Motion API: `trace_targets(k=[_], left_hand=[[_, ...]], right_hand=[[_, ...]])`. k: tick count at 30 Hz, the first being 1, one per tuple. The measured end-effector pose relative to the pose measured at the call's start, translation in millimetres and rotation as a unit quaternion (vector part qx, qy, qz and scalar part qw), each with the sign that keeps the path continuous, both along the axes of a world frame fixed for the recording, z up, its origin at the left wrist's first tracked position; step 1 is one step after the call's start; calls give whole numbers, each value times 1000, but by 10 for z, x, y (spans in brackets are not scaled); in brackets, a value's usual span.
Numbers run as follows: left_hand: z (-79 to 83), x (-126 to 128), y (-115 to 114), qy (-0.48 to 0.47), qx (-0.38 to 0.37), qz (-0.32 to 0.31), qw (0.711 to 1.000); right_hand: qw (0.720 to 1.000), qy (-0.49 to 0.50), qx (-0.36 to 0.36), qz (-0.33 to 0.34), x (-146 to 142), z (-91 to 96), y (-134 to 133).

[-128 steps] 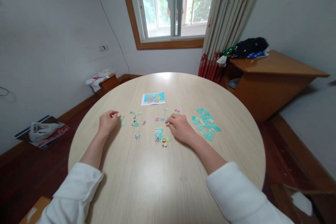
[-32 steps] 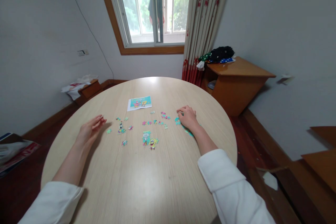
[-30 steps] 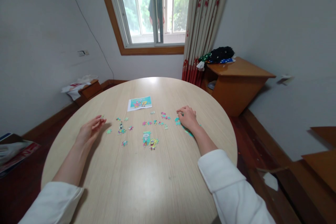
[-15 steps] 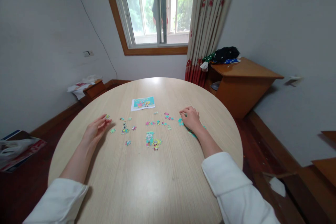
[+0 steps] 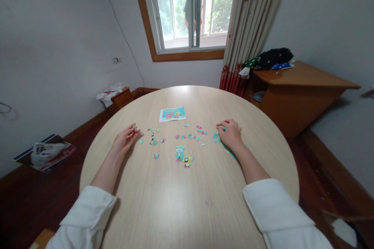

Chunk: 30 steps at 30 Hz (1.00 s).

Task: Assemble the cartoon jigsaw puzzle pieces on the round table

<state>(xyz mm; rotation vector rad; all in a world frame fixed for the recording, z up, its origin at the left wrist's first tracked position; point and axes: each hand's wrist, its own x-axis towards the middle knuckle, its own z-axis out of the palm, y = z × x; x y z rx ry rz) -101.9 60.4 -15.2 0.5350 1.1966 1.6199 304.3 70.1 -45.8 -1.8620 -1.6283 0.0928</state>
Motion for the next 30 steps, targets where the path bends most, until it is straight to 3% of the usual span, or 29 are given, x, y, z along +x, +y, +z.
trace_targets(k=[18, 30], left_hand=[[-46, -37, 22, -55, 28, -17, 998], [-11, 3, 3, -26, 30, 0, 999]], right_hand=[[1000, -12, 12, -7, 19, 11, 6], [1000, -17, 15, -2, 34, -14, 20]])
